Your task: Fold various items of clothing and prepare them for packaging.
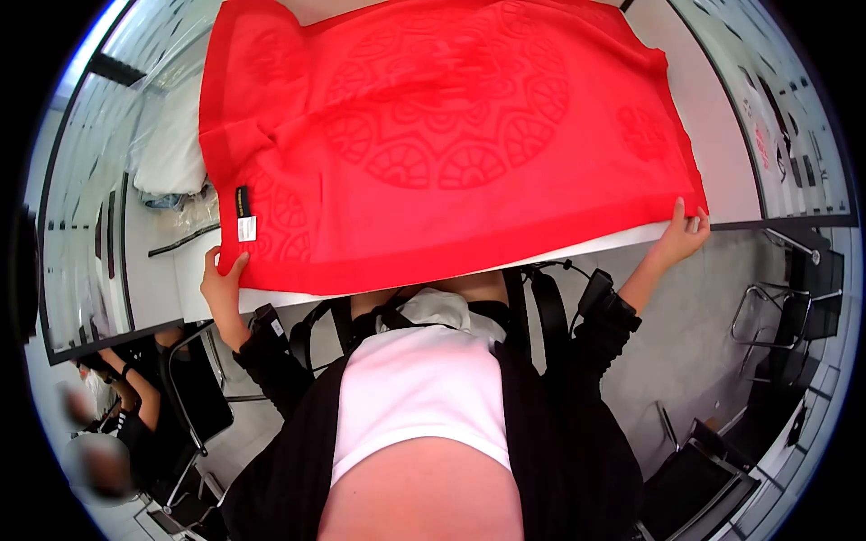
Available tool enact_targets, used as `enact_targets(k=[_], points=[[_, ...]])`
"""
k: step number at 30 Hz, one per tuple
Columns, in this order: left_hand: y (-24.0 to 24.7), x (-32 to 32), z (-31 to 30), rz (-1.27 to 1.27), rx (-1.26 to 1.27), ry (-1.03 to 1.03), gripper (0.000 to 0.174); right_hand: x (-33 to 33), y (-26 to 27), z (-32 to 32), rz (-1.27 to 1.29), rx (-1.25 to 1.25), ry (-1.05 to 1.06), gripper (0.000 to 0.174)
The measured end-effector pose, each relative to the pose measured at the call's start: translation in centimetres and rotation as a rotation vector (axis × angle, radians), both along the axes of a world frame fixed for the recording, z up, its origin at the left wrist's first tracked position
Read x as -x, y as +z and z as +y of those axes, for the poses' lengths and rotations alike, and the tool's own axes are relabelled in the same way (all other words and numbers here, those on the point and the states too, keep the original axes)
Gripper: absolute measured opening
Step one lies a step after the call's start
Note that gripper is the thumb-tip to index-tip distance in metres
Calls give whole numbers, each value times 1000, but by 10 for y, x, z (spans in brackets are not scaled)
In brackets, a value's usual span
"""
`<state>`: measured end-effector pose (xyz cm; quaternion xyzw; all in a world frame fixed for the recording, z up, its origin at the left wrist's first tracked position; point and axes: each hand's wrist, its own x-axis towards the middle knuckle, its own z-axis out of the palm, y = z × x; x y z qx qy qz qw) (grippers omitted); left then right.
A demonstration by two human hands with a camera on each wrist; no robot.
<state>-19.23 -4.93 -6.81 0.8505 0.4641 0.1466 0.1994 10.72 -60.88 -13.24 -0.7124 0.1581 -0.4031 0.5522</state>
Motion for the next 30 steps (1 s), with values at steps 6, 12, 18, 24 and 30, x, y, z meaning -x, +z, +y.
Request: enact_targets(k=[6, 12, 18, 24, 30], points=[[-4, 10, 12, -341, 224, -26, 42, -4, 16, -39, 97, -274, 331, 35], [46, -25, -36, -834, 373, -164, 29, -2, 64, -4, 256, -235, 486, 38], [79, -85, -92, -663, 203, -444, 17, 10, 98, 72, 133, 104, 487, 39], [79, -137, -138, -653, 403, -765, 12, 57, 105, 169, 57, 603, 548, 18], [73, -157, -167, -530, 371, -937, 20, 78, 106, 202, 58, 527, 708, 22]])
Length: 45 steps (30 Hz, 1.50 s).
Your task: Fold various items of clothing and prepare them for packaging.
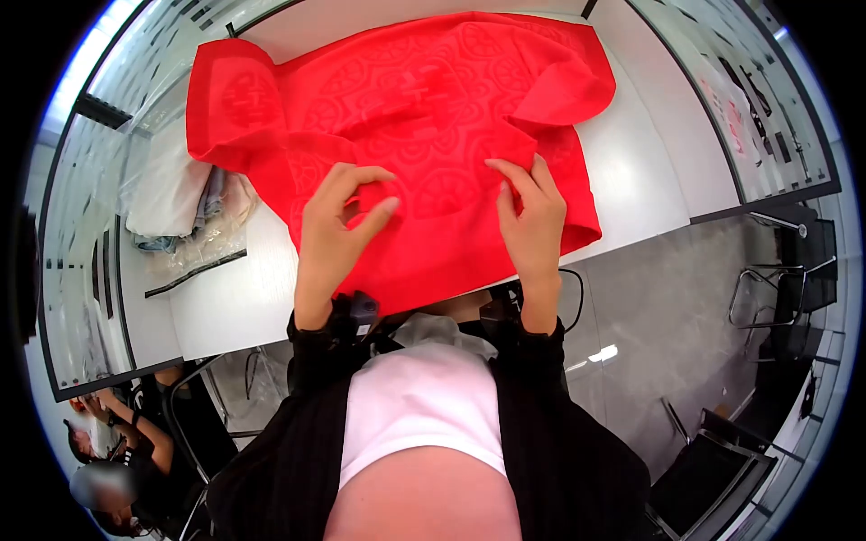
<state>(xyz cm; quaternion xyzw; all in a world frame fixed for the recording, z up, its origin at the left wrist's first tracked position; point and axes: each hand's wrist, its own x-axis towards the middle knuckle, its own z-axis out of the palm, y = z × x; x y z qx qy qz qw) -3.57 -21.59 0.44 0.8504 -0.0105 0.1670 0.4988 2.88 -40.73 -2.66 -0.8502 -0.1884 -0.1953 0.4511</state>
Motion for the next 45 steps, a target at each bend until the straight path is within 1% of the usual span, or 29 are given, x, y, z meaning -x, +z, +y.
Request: enact_targets(k=[2, 3, 5, 8, 9, 13, 16, 18, 22, 25, 28, 31, 34, 39, 43, 45], points=[[-3, -2, -8, 26, 138, -64, 24, -3, -3, 4, -80, -39, 47, 21], [-3, -2, -9, 59, 113, -79, 28, -2, -1, 5, -29, -14, 63, 21], [-7, -3, -13, 44, 141, -86, 27, 2, 4, 6, 75, 37, 98, 19], [-11, -5, -16, 9, 165, -111, 25, 4, 0, 10, 70, 12, 216, 20], [-12, -6, -18, -4, 174, -122, 24, 5, -1, 13, -13, 5, 244, 18], [-17, -5, -19, 38, 274, -143, 16, 12, 0, 27, -68, -39, 370, 12], [-19, -5, -20, 67, 390, -111, 12, 14, 0, 29, -41, -77, 383, 13], [-18, -5, -21, 72, 449, -82, 11, 17, 1, 28, -6, -49, 361, 14], [-17, -6, -22, 61, 395, -56, 13, 24, -2, 30, 69, -85, 324, 20], [-16, -6, -23, 59, 371, -43, 14, 22, 4, 34, -33, -126, 354, 32], [-17, -6, -23, 56, 364, -30, 14, 17, 2, 31, -98, -36, 386, 42], [-19, -6, -24, 69, 396, -24, 14, 16, 0, 27, -169, 130, 415, 46], [-20, -6, -23, 83, 421, -29, 14, 16, 1, 27, -152, 121, 421, 42], [-24, -8, -22, 96, 452, -19, 13, 15, -1, 26, -170, 128, 428, 44], [-23, -7, -23, 90, 425, -22, 18, 15, 0, 25, -163, 141, 448, 46], [-19, -7, -24, 89, 426, -18, 23, 17, 4, 26, -114, 115, 476, 46]])
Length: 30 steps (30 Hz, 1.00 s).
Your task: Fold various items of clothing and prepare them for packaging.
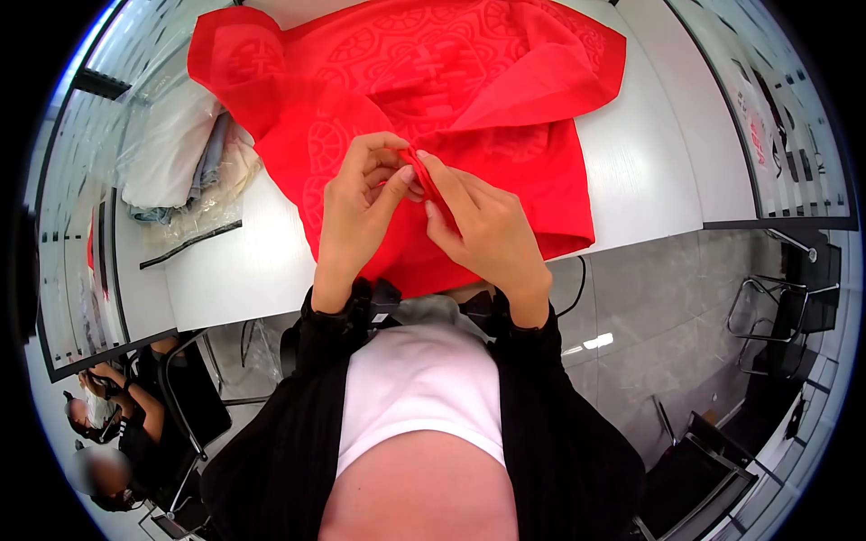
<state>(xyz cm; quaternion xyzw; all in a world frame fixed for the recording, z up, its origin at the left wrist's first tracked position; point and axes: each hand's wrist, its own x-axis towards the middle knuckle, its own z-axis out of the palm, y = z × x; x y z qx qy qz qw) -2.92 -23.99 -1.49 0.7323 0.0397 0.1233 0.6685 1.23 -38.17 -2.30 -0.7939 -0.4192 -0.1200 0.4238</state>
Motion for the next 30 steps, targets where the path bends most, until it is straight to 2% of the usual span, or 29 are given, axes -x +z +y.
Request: enact_targets(k=[4, 7, 12, 14, 15, 18, 19, 21, 22, 24, 25, 27, 28, 30], points=[[1, 2, -1, 28, -80, -52, 29, 0, -4, -2, 48, -7, -21, 48], [-3, 2, -2, -11, -173, -54, 31, 0, -12, -1, 74, 11, -122, 49], [6, 11, 1, -21, -269, -91, 33, -1, -3, 2, 218, -50, -138, 43], [8, 21, 2, -83, -536, -67, 34, -9, 4, 1, 297, -63, -120, 40], [9, 26, 3, -118, -672, -52, 34, -15, 8, -2, 263, -31, -76, 34], [12, 46, 16, -169, -762, -378, 33, -34, 34, -17, 253, 103, 39, 16], [10, 52, 17, -200, -766, -496, 33, -44, 44, -23, 162, 206, 102, 14], [7, 59, 12, -267, -786, -610, 30, -56, 60, -23, 216, 318, 161, 13], [6, 61, 6, -320, -796, -646, 29, -67, 65, -22, 256, 389, 223, 19], [-5, 64, -10, -439, -796, -755, 30, -91, 64, -17, 272, 388, 357, 20], [-10, 65, -15, -391, -779, -778, 31, -96, 65, -14, 277, 388, 425, 20], [-19, 66, -22, -296, -746, -817, 33, -97, 82, -9, 298, 516, 419, 25], [-25, 65, -27, -292, -924, -743, 38, -98, 89, -6, 303, 580, 418, 27], [-31, 67, -34, -245, -1115, -659, 42, -99, 91, -4, 245, 647, 459, 30]])
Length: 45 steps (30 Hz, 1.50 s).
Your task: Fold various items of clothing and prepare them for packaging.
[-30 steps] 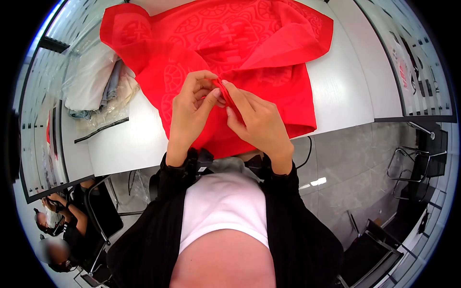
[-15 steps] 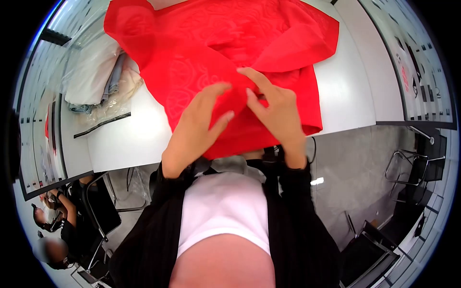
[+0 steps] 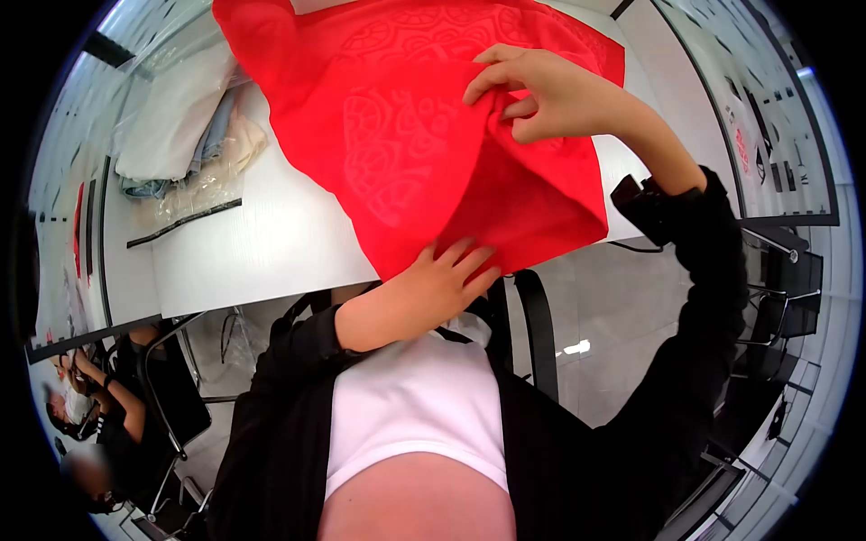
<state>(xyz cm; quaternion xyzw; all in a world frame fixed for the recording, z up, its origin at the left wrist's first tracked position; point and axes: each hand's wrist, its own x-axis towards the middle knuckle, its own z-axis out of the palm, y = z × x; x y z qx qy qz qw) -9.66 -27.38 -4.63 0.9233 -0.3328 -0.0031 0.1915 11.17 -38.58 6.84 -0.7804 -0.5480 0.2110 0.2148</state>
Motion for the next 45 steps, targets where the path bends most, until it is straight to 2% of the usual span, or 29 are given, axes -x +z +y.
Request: enact_targets(k=[1, 4, 7, 10, 14, 16, 18, 20, 22, 23, 24, 25, 27, 28, 29, 30, 33, 35, 36, 37, 40, 41, 43, 45], points=[[-2, 0, -3, -34, -87, 46, 44, -1, 1, 1, -28, 20, 32, 32], [-26, -5, -18, -155, -43, 101, 47, 2, -8, 4, -413, -193, 116, 29], [-39, -7, -36, -316, -75, 134, 46, 8, -9, 11, -756, -127, 97, 16], [-44, -14, -51, -405, -77, 188, 41, 6, -2, 16, -941, -188, 155, 12], [-44, -25, -60, -446, -164, 257, 38, -16, 51, 24, -1278, -364, 239, 14], [-42, -28, -62, -468, -132, 282, 33, -17, 69, 26, -1295, -315, 38, 14], [-40, -32, -61, -434, -120, 256, 29, -34, 82, 25, -1358, -490, -20, 13], [-36, -33, -49, -338, -127, 178, 24, -46, 96, 15, -1460, -466, -116, 10], [-11, -32, -4, -282, -54, 25, 17, -51, 102, -3, -1518, -467, -221, 9], [12, -26, 28, -357, 1, 20, 15, -53, 106, -16, -1527, -480, -251, 12], [37, -19, 58, -379, 50, 67, 8, -59, 106, -35, -1523, -473, -269, 14], [55, -6, 85, -317, 185, 247, 7, -66, 103, -54, -1515, -459, -285, 17], [94, 25, 135, -433, -78, 522, 13, -85, 96, -94, -1469, -378, -269, 23], [121, 36, 146, -538, -226, 509, 16, -77, 88, -107, -1437, -339, -270, 25], [130, 46, 152, -641, -277, 541, 14, -49, 76, -108, -1427, -181, -374, 26], [140, 54, 152, -685, -325, 584, 12, -33, 71, -107, -1427, -314, -226, 19], [153, 85, 161, -671, -375, 570, 15, 8, 64, -124, -1286, -386, -236, 20], [160, 94, 158, -849, -388, 589, 16, 28, 69, -137, -1326, -404, -240, 21], [168, 93, 152, -909, -374, 642, 19, 34, 75, -146, -1304, -425, -248, 23], [177, 88, 148, -935, -323, 612, 21, 37, 82, -154, -1280, -443, -257, 24], [205, 68, 160, -518, -79, 410, 24, 32, 112, -165, -1314, -505, -178, 26], [205, 57, 173, -455, 25, 424, 20, 16, 121, -162, -1343, -488, -185, 23], [210, 27, 217, -524, -82, 697, 21, -35, 136, -153, -1400, -382, -233, 19], [268, -39, 240, -691, -50, 733, 22, -85, 164, -123, -1541, -296, -296, 16]])
